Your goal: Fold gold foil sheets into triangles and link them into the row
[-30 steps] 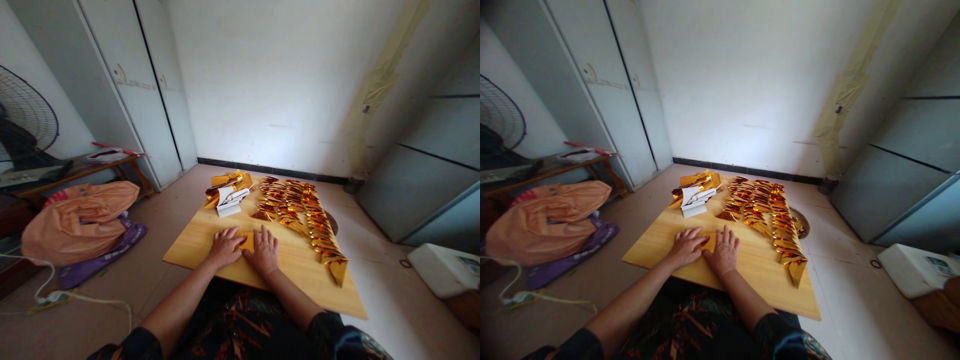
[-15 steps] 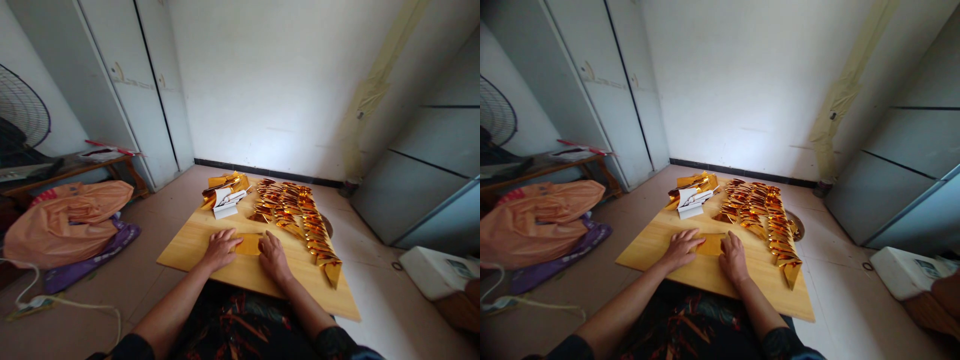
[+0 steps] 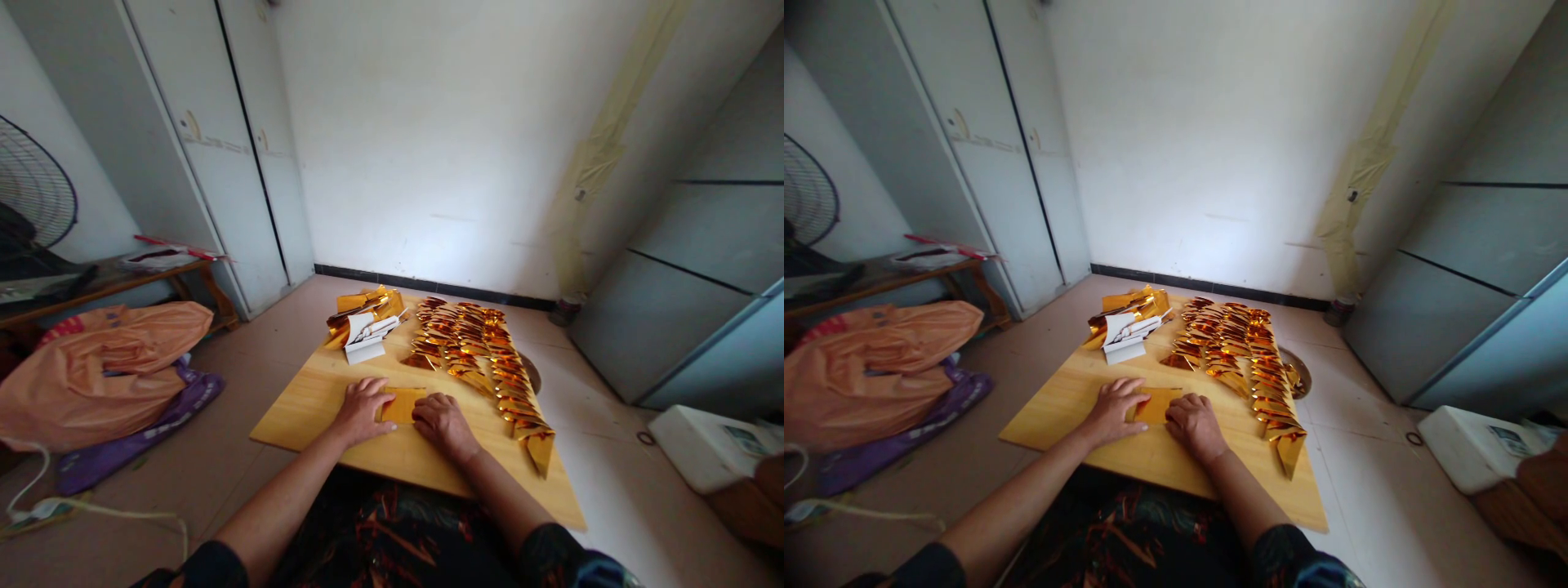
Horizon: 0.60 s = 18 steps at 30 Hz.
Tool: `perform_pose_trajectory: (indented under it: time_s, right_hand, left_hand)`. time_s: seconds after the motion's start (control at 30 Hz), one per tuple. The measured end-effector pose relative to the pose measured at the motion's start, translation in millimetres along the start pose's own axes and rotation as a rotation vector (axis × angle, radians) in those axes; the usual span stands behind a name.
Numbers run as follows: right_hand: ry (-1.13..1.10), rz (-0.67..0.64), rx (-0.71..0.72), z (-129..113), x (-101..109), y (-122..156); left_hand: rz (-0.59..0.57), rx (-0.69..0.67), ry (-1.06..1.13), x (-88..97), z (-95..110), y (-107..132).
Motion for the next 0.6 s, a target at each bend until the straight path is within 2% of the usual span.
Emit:
perform_pose_trajectory:
  time_s: [0.17,0.33,0.43,0.6]
  right_hand:
    - [0.013,0.003,-0.003,2,-2,-1]
    - [0.012,0.001,-0.088,5,6,5]
    - [-0.006,-0.002,-0.106,6,12,13]
    - [0.005,0.024,-0.168,11,18,26]
  left_hand:
    - [0.054,-0.043,0.000,3.6,6,-3]
    - [0.147,-0.181,0.024,10.4,29,-5]
    - [0.187,-0.218,-0.003,10.8,40,-6]
    - [0.116,-0.238,0.003,-1.9,48,-12]
Point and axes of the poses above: each hand's wrist, its own y-axis away from the middle knuckle, its own x-axis out of the back of the hand, z = x × y, the point moved 8 cm from there along -y, towards the middle knuckle, and after that the axes turned 2 degrees about z, right-handed, at the moved point
